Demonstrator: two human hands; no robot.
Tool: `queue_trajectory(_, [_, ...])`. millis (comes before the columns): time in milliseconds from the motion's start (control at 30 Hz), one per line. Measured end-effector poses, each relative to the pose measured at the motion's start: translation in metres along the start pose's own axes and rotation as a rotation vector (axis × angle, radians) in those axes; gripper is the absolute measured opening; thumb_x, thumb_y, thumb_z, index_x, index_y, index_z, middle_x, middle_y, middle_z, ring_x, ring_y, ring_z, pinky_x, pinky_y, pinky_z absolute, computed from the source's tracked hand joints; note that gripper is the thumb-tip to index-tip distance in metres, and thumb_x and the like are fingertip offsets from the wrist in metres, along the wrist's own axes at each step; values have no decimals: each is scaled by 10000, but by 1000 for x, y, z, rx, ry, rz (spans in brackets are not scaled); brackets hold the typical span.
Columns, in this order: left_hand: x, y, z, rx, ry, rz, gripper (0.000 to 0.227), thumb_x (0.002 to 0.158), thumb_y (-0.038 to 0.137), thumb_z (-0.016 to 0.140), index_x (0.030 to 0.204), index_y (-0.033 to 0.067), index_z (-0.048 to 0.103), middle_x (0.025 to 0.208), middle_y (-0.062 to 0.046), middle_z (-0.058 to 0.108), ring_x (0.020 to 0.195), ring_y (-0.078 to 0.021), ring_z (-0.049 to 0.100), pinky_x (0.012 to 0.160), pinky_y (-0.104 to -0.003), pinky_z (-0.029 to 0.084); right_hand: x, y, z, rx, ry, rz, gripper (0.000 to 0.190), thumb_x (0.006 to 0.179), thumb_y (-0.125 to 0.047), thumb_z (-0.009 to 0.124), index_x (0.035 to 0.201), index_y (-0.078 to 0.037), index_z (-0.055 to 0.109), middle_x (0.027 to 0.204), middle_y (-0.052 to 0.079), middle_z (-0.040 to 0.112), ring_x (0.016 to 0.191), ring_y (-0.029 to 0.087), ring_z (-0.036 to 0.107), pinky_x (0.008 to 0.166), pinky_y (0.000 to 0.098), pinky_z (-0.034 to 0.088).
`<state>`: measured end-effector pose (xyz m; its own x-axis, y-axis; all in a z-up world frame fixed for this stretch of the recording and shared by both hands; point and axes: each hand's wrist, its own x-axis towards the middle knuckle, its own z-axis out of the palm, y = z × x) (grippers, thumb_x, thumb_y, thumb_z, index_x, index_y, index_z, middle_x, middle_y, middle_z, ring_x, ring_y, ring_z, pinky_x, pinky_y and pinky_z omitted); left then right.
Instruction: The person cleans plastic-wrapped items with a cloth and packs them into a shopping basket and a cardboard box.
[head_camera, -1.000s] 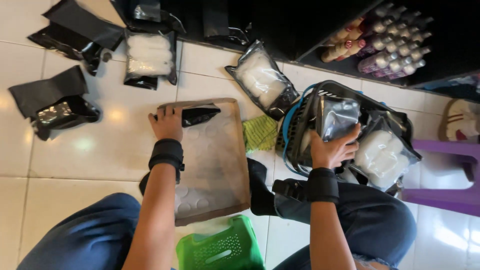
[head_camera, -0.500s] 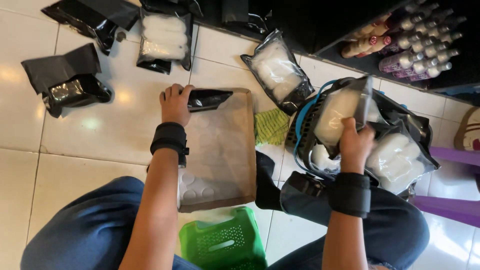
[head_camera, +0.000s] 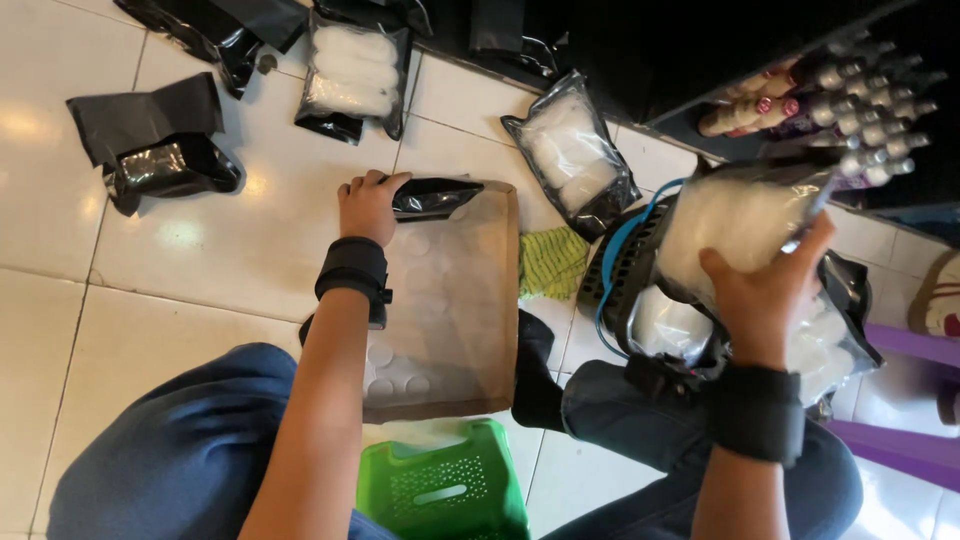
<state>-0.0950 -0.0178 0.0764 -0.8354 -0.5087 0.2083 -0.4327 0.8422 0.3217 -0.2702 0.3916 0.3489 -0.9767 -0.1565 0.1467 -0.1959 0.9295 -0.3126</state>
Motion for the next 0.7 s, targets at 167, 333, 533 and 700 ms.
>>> queue_trajectory(167, [26, -15, -34, -309, -464, -108, 680, 773, -9, 646, 1365, 326, 668, 1241, -138, 695, 1135, -372, 653, 1004, -454, 520, -29, -70, 20, 404, -305, -463, 823, 790, -145, 917, 1440, -69, 418, 1262, 207, 653, 1119, 366, 681, 931, 432, 587])
queue_trajectory(333, [56, -20, -69, -259, -868, -201, 823, 769, 53, 728, 1475, 428, 529, 1338, -147, 652, 1176, -351, 645, 1015, -421, 510, -61, -159, 101, 252, -565, -976, 738, 700, -116, 790, 1389, -96, 527, 1202, 191, 652, 1063, 401, 653, 846, 470, 539])
queue_trajectory(533, [64, -40, -55, -342, -1046, -84, 927, 681, 106, 824, 1493, 377, 469, 1339, -139, 652, 1216, -316, 635, 1039, -393, 495, -96, -177, 249, 84, -448, -1177, 543, 784, -84, 669, 1322, -124, 605, 1100, 138, 658, 937, 313, 663, 788, 424, 535])
queue_trajectory(700, [47, -10, -82, -187, -949, 48, 751, 877, 341, 711, 1568, 314, 418, 1481, -127, 532, 1341, -363, 502, 1076, -522, 423, -100, -191, 276, 94, -340, -1208, 407, 870, -92, 616, 1275, -100, 636, 1079, 117, 643, 992, 279, 643, 891, 392, 532])
